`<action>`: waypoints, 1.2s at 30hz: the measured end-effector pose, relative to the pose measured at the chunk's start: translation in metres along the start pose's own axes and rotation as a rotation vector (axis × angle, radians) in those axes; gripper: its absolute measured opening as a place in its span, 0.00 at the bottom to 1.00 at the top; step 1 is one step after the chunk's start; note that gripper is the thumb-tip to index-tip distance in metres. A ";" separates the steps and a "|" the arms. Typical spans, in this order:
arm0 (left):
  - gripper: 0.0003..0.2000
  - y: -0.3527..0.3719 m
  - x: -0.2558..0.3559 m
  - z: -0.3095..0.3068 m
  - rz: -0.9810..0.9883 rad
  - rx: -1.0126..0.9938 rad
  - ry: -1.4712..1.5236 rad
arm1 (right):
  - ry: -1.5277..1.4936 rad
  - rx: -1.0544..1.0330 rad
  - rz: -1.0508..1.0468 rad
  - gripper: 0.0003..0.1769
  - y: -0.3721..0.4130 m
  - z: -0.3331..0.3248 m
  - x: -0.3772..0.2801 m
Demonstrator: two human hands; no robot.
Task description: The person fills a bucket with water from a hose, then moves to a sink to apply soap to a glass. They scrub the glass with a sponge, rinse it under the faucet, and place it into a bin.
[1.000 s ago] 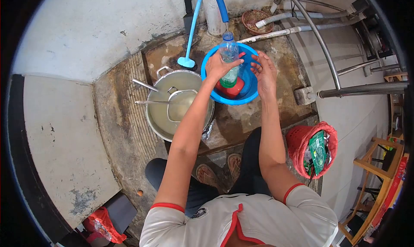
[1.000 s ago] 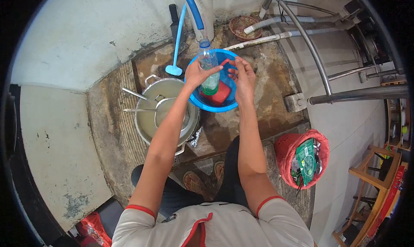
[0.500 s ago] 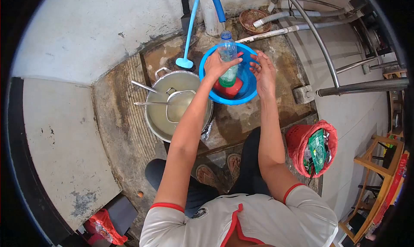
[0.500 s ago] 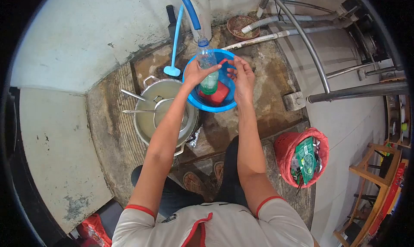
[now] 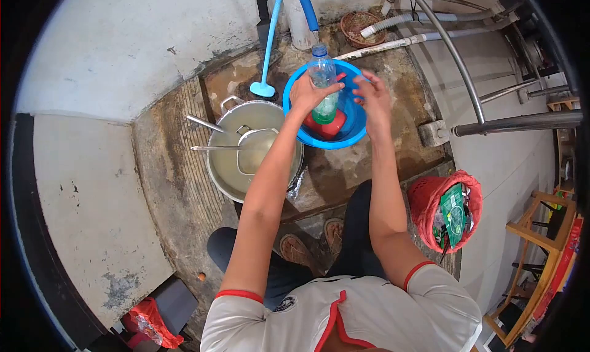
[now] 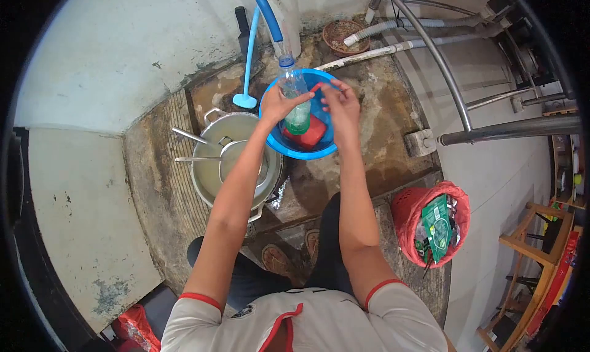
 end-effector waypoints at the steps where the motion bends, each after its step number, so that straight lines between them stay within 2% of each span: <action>1: 0.36 0.000 0.000 0.000 0.002 0.002 -0.001 | 0.241 -0.053 -0.083 0.34 0.000 0.001 0.003; 3: 0.37 0.000 0.002 -0.001 -0.010 -0.009 0.030 | 0.724 -0.158 -0.249 0.47 0.002 0.003 0.019; 6: 0.37 0.002 0.009 -0.005 -0.025 -0.030 0.050 | 0.789 -0.194 -0.307 0.57 -0.003 0.008 0.034; 9: 0.36 0.002 0.013 -0.009 -0.041 -0.045 0.028 | 0.787 -0.172 -0.213 0.56 0.000 0.013 0.025; 21: 0.34 0.002 0.012 -0.010 -0.031 -0.030 0.007 | 1.033 -0.176 -0.225 0.59 0.005 0.025 0.025; 27: 0.36 0.003 0.012 -0.013 -0.030 -0.018 0.007 | 1.054 -0.226 -0.208 0.60 0.007 0.025 0.029; 30: 0.37 0.003 0.015 -0.014 -0.029 -0.012 -0.007 | 1.053 -0.178 -0.288 0.57 0.007 0.026 0.028; 33: 0.38 0.004 0.017 -0.017 -0.037 -0.016 -0.004 | 0.763 -0.167 -0.252 0.53 0.001 0.023 0.021; 36: 0.38 0.004 0.017 -0.017 -0.054 -0.032 -0.005 | 0.478 -0.015 -0.314 0.46 -0.007 0.009 0.018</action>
Point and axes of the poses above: each hand's wrist, its own y-axis away from the middle knuckle, its own z-axis out of the palm, x = y × z, the point moved 5 cm from there along -y, towards the middle knuckle, and after that the axes turned 5 degrees about -z, right-handed, at the moved point
